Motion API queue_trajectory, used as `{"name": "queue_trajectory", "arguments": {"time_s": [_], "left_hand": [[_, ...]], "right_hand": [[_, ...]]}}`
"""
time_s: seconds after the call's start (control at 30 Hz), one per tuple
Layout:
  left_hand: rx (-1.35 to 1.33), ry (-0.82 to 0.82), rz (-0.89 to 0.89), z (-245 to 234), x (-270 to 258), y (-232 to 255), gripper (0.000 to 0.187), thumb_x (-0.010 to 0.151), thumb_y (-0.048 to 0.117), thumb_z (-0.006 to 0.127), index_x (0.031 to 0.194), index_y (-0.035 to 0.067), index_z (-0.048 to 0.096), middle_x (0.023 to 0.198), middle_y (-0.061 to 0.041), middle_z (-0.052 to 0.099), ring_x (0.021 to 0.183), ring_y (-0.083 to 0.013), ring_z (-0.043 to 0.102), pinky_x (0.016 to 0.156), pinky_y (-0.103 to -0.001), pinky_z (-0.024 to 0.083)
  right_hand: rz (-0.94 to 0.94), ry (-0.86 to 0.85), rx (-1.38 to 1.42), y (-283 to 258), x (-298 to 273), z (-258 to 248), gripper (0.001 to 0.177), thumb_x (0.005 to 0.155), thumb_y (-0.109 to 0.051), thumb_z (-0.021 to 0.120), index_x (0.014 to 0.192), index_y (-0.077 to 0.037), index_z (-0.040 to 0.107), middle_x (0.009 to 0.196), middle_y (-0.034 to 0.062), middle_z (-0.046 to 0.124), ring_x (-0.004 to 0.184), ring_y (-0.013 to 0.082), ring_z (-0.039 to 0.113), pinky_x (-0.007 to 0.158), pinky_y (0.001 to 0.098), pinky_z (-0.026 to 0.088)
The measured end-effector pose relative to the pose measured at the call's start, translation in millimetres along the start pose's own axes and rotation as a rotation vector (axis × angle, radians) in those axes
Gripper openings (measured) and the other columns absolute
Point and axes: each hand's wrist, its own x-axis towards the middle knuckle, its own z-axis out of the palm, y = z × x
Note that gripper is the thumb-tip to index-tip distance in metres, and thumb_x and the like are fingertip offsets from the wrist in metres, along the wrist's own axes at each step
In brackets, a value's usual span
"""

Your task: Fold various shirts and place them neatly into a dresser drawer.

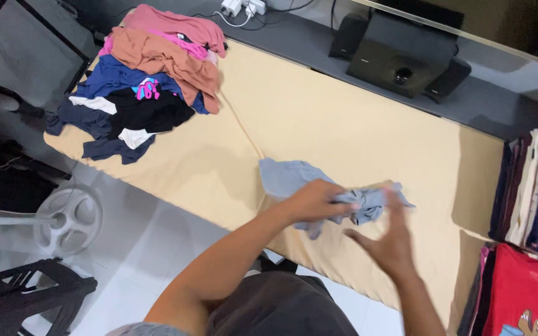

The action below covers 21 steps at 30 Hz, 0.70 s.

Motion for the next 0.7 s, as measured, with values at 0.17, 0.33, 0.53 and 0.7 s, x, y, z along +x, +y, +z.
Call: {"name": "queue_trajectory", "arguments": {"time_s": [0.17,0.33,0.53,0.7], "left_hand": [[-0.225,-0.059,0.072,9.2,3.0,28.8,0.063,0.076,0.054,0.079,0.114,0.005,0.07,0.094,-0.01,0.076,0.088,-0.0219,0.073,0.081,-0.036,0.057],[-0.149,-0.156,0.183,4.0,-12.0,-1.8,0.095,0.062,0.044,0.092,0.134,-0.003,0.052,0.123,-0.018,0.065,0.112,-0.0275,0.064,0.097,-0.037,0.052],[-0.242,-0.381,0.015,-42.1,-36.3,-41.6,0.079,0.064,0.032,0.088,0.131,0.0,0.062,0.12,-0.014,0.072,0.11,-0.0225,0.067,0.095,-0.034,0.054],[-0.081,-0.341,-0.199,-96.3,-46.4,-63.7,0.032,0.079,0.022,0.077,0.101,0.0,0.074,0.082,-0.008,0.072,0.078,-0.0181,0.067,0.072,-0.038,0.057]], "right_hand": [[0.295,-0.201,0.229,-16.3,15.7,3.5,0.078,0.074,-0.021,0.085,0.144,-0.011,0.052,0.123,0.0134,0.07,0.107,0.0242,0.071,0.089,0.0372,0.057],[0.545,-0.13,0.174,23.3,18.2,-18.3,0.028,0.088,-0.02,0.078,0.111,-0.005,0.074,0.088,0.0079,0.076,0.08,0.0157,0.069,0.072,0.0307,0.055],[0.539,0.33,0.567,54.3,15.4,-50.9,0.013,0.105,-0.018,0.067,0.103,-0.006,0.066,0.089,-0.006,0.059,0.08,0.0037,0.048,0.07,0.0227,0.04],[0.577,0.316,0.729,86.4,5.1,-48.5,0.013,0.108,-0.017,0.063,0.108,-0.005,0.059,0.094,-0.004,0.058,0.085,0.0053,0.05,0.077,0.0229,0.044]]}}
